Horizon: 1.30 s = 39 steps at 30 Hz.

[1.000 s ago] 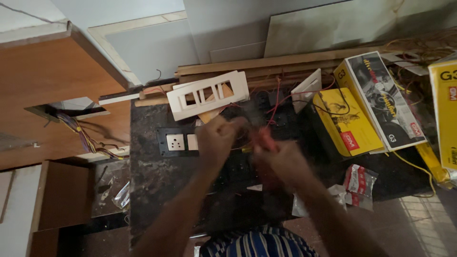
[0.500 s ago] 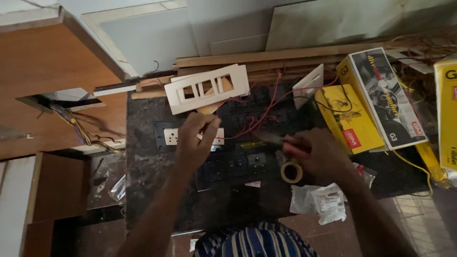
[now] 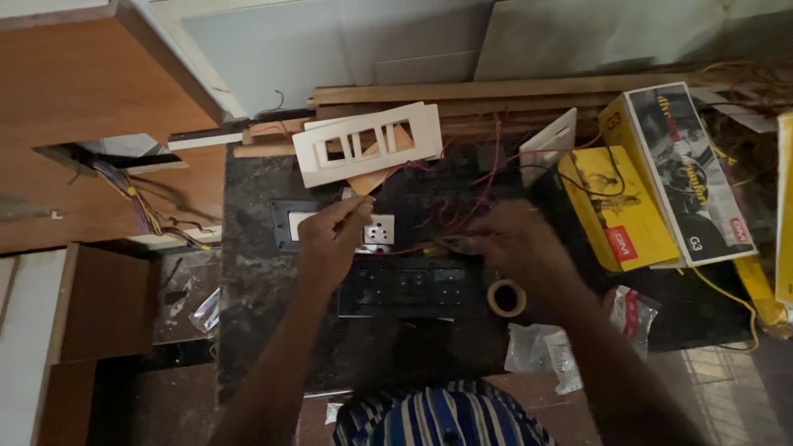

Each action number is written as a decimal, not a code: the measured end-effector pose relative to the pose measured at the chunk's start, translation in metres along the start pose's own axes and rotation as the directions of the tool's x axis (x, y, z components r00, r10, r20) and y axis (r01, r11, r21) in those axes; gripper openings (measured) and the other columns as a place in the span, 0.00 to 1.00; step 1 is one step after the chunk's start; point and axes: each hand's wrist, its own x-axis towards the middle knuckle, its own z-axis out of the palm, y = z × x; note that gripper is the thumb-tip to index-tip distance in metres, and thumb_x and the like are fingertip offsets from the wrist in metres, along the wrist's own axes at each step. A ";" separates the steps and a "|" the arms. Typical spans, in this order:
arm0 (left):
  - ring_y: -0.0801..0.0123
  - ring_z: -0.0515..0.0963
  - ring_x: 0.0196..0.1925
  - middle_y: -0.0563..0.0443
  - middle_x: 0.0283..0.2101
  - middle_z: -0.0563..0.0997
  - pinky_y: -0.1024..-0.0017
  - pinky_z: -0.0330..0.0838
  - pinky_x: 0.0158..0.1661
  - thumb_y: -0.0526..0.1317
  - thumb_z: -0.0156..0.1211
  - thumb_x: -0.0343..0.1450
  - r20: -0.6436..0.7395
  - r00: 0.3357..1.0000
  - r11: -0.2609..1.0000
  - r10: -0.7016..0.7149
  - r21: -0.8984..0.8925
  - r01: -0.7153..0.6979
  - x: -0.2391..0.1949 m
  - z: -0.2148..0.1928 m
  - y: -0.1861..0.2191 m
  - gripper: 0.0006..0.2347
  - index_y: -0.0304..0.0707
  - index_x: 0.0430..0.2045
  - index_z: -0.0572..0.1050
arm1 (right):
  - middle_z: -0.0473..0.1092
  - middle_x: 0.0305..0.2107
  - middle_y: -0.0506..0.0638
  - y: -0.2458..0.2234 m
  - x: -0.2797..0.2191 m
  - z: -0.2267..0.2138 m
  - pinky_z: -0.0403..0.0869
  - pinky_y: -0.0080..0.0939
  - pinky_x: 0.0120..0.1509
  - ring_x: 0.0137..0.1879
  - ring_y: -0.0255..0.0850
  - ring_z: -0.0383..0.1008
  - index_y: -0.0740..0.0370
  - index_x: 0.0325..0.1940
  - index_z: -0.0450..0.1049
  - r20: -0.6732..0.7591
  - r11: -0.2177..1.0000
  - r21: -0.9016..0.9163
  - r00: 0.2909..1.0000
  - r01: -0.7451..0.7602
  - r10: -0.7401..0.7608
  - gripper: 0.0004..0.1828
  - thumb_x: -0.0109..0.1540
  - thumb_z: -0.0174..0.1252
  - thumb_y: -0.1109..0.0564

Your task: The person prepares electrical wires using pliers and a screwdriver, then connects them to a multi-socket outlet panel by hand.

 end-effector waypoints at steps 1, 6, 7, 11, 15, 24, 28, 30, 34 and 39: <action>0.74 0.82 0.31 0.46 0.37 0.87 0.74 0.77 0.33 0.39 0.64 0.74 -0.028 0.999 0.995 0.026 -0.100 -0.029 -0.001 0.002 0.000 0.11 0.33 0.47 0.82 | 0.74 0.42 0.52 -0.005 0.006 0.007 0.72 0.50 0.60 0.51 0.49 0.73 0.53 0.50 0.82 0.000 0.993 -0.002 0.993 0.118 -0.118 0.13 0.64 0.57 0.57; 0.66 0.85 0.50 0.44 0.49 0.85 0.71 0.79 0.51 0.33 0.64 0.77 -0.205 0.839 0.863 0.503 0.068 -0.501 -0.012 0.000 0.013 0.07 0.32 0.47 0.81 | 0.71 0.41 0.56 -0.038 0.027 0.037 0.72 0.52 0.57 0.53 0.53 0.71 0.55 0.42 0.83 0.105 0.999 -0.015 0.994 0.039 -0.037 0.11 0.57 0.59 0.59; 0.66 0.85 0.50 0.44 0.49 0.84 0.71 0.80 0.50 0.34 0.65 0.77 -0.205 0.812 0.837 0.547 0.119 -0.534 -0.015 -0.002 0.016 0.07 0.34 0.47 0.81 | 0.71 0.41 0.57 -0.043 0.028 0.038 0.72 0.52 0.57 0.53 0.53 0.71 0.57 0.39 0.83 0.039 1.000 -0.007 0.999 0.026 -0.026 0.09 0.56 0.61 0.57; 0.63 0.85 0.49 0.44 0.51 0.82 0.70 0.81 0.46 0.35 0.67 0.74 -0.112 0.758 0.756 0.643 0.248 -0.605 -0.016 -0.005 0.025 0.07 0.37 0.45 0.81 | 0.69 0.39 0.56 -0.050 0.039 0.030 0.71 0.54 0.56 0.53 0.55 0.70 0.53 0.38 0.83 0.199 0.979 -0.194 0.980 0.064 -0.025 0.09 0.55 0.63 0.54; 0.59 0.83 0.48 0.43 0.49 0.81 0.68 0.82 0.44 0.36 0.66 0.72 0.056 0.769 0.717 0.637 0.324 -0.618 -0.021 -0.004 0.028 0.07 0.35 0.42 0.81 | 0.68 0.44 0.55 -0.056 0.050 0.017 0.68 0.54 0.60 0.56 0.55 0.67 0.55 0.38 0.81 0.229 0.973 -0.195 0.971 0.120 -0.074 0.08 0.55 0.64 0.55; 0.58 0.87 0.40 0.45 0.37 0.85 0.66 0.79 0.42 0.34 0.63 0.73 0.163 0.954 0.941 0.251 0.190 -0.280 -0.040 -0.001 0.004 0.04 0.35 0.38 0.81 | 0.71 0.54 0.54 -0.058 0.034 0.006 0.64 0.57 0.66 0.61 0.55 0.67 0.59 0.44 0.75 -0.219 0.972 0.108 0.958 0.210 -0.183 0.10 0.58 0.61 0.60; 0.55 0.86 0.43 0.42 0.41 0.85 0.66 0.78 0.43 0.31 0.61 0.70 0.161 0.930 0.925 0.331 0.137 -0.353 -0.042 0.004 -0.004 0.07 0.33 0.41 0.80 | 0.73 0.50 0.55 -0.050 0.025 0.014 0.74 0.48 0.59 0.53 0.49 0.75 0.60 0.53 0.72 -0.388 0.911 0.334 0.916 0.242 -0.102 0.12 0.66 0.49 0.63; 0.55 0.87 0.43 0.42 0.40 0.85 0.66 0.78 0.43 0.30 0.61 0.71 0.166 0.944 0.943 0.286 0.125 -0.308 -0.044 0.004 -0.007 0.07 0.33 0.40 0.81 | 0.74 0.45 0.54 -0.045 0.021 0.016 0.76 0.46 0.55 0.49 0.45 0.77 0.59 0.51 0.73 -0.458 0.905 0.360 0.888 0.226 -0.039 0.09 0.70 0.49 0.59; 0.56 0.86 0.42 0.43 0.40 0.85 0.67 0.78 0.43 0.29 0.62 0.71 0.123 0.935 0.920 0.332 0.176 -0.350 -0.045 0.004 -0.009 0.06 0.33 0.39 0.81 | 0.71 0.41 0.50 -0.039 0.024 0.010 0.74 0.38 0.47 0.40 0.35 0.73 0.59 0.53 0.68 -0.628 0.782 0.531 0.772 0.328 0.103 0.13 0.76 0.46 0.48; 0.59 0.86 0.42 0.43 0.38 0.83 0.69 0.78 0.43 0.27 0.62 0.68 0.000 0.945 0.943 0.327 0.065 -0.327 -0.046 0.008 -0.003 0.06 0.30 0.36 0.79 | 0.76 0.29 0.47 -0.051 0.030 -0.005 0.74 0.38 0.30 0.28 0.35 0.74 0.55 0.49 0.77 -0.191 0.701 0.712 0.971 0.035 0.145 0.19 0.60 0.63 0.43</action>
